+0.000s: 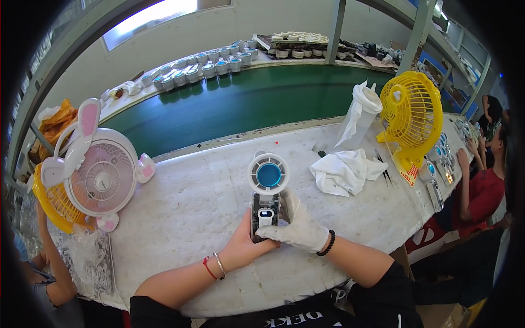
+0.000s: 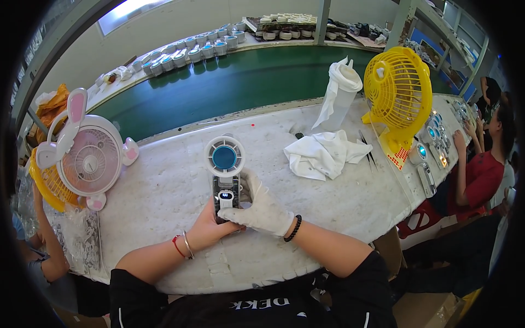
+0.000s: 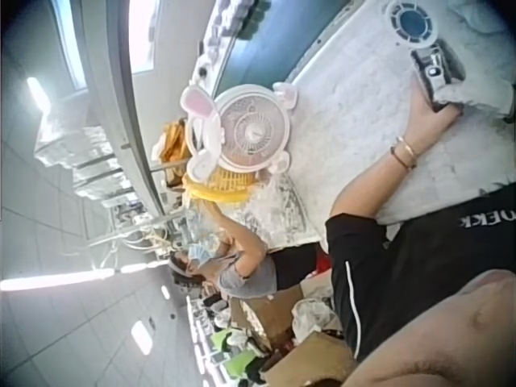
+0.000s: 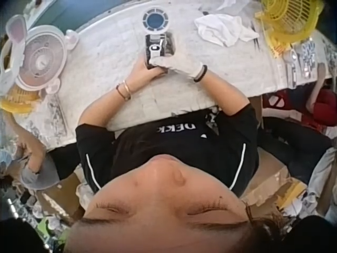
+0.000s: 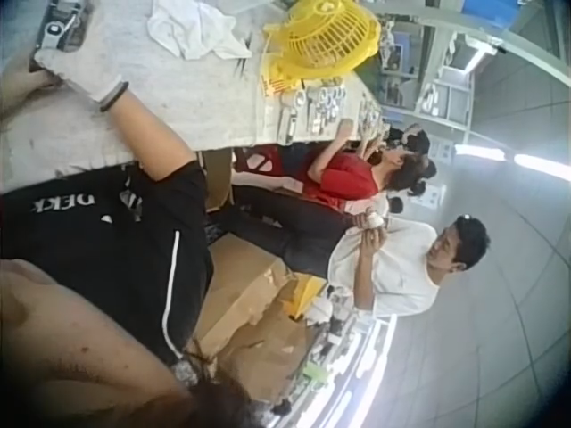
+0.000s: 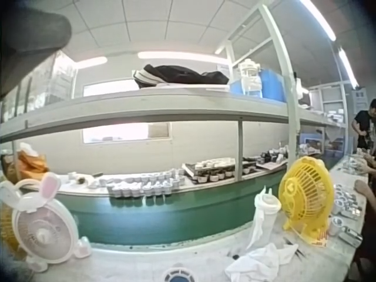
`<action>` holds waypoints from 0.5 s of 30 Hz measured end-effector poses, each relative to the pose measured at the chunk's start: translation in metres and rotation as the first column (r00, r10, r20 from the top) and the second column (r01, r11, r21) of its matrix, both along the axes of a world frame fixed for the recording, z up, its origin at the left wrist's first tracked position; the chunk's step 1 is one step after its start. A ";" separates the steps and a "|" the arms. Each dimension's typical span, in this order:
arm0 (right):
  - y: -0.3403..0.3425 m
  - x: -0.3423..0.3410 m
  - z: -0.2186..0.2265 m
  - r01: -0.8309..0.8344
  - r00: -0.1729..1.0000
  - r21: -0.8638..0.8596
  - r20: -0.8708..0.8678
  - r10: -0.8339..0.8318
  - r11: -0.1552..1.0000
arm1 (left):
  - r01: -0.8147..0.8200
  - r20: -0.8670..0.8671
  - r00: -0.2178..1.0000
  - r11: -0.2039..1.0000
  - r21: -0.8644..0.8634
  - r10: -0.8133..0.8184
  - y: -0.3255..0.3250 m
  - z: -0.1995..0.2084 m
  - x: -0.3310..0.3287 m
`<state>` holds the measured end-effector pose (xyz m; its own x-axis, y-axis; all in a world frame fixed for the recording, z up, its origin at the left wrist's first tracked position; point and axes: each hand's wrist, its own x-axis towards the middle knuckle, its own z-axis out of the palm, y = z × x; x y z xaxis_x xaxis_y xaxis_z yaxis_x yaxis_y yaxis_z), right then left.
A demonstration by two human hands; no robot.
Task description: The person tests handheld fans by pressing their power buttons, turns them over in hand, and places them onto the conveyor belt.
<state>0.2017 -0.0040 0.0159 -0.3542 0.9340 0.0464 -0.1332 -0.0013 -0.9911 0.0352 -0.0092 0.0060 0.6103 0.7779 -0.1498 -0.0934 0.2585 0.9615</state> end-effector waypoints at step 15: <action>-0.026 -0.012 0.029 0.228 0.934 0.189 0.234 -0.269 0.955 | 0.240 -0.272 0.958 0.784 0.573 -0.094 -0.002 -0.026 0.002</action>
